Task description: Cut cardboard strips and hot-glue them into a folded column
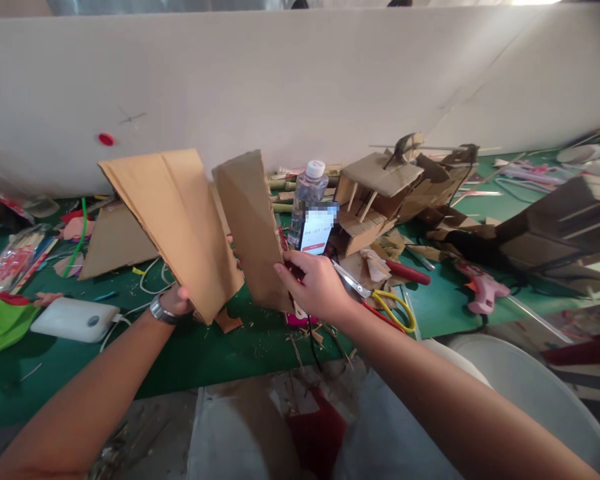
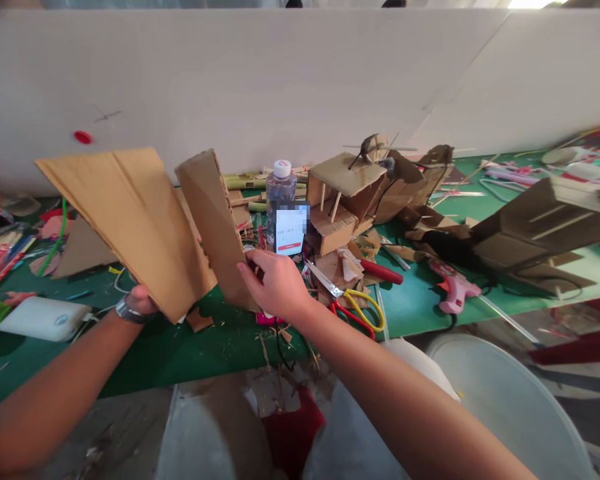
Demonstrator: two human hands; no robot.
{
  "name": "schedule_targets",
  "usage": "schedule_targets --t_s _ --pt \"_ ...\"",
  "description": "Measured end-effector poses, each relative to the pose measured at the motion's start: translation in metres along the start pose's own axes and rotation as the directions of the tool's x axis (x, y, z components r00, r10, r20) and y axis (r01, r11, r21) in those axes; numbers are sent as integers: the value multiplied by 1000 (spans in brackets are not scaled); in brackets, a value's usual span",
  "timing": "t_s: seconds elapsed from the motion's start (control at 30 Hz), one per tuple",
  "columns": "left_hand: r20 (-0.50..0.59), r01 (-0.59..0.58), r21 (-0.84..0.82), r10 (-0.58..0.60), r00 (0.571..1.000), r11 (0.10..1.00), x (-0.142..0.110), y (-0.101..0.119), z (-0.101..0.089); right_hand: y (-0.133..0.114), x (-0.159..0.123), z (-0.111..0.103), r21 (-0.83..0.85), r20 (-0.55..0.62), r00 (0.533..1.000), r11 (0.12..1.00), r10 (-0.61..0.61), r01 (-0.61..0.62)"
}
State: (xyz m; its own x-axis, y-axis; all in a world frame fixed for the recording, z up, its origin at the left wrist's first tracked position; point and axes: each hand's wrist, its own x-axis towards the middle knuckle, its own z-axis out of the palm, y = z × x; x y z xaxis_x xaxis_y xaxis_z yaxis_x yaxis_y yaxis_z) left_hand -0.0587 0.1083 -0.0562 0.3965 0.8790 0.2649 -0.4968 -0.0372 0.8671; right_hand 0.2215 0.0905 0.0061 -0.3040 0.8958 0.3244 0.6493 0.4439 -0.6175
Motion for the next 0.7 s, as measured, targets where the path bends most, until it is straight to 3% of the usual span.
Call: schedule_targets --t_s 0.1,0.2,0.27,0.33,0.43,0.5,0.6,0.7 --pt "-108 -86 -73 78 991 994 1 -5 -2 1 1 0 52 -18 997 996 73 -72" --pt "-301 -204 -53 179 937 978 4 -3 0 4 3 4 114 -7 989 983 149 -147" --pt "-360 -248 1 232 904 969 7 0 4 6 5 6 138 -1 982 973 187 -185" --pt "-364 -253 18 242 900 967 10 2 8 9 6 7 144 -8 977 967 213 -210" --pt "-299 -176 -58 151 942 983 11 5 11 12 7 5 159 -27 973 962 228 -221" --pt "-308 -178 -63 150 939 982 10 7 12 13 7 1 140 -23 975 967 219 -214" --pt "-318 -143 -31 126 940 989 9 6 11 13 4 -13 -44 49 991 992 123 -120" --pt "-287 -103 -41 87 954 994 6 4 10 16 -3 -42 -150 49 999 989 21 -13"
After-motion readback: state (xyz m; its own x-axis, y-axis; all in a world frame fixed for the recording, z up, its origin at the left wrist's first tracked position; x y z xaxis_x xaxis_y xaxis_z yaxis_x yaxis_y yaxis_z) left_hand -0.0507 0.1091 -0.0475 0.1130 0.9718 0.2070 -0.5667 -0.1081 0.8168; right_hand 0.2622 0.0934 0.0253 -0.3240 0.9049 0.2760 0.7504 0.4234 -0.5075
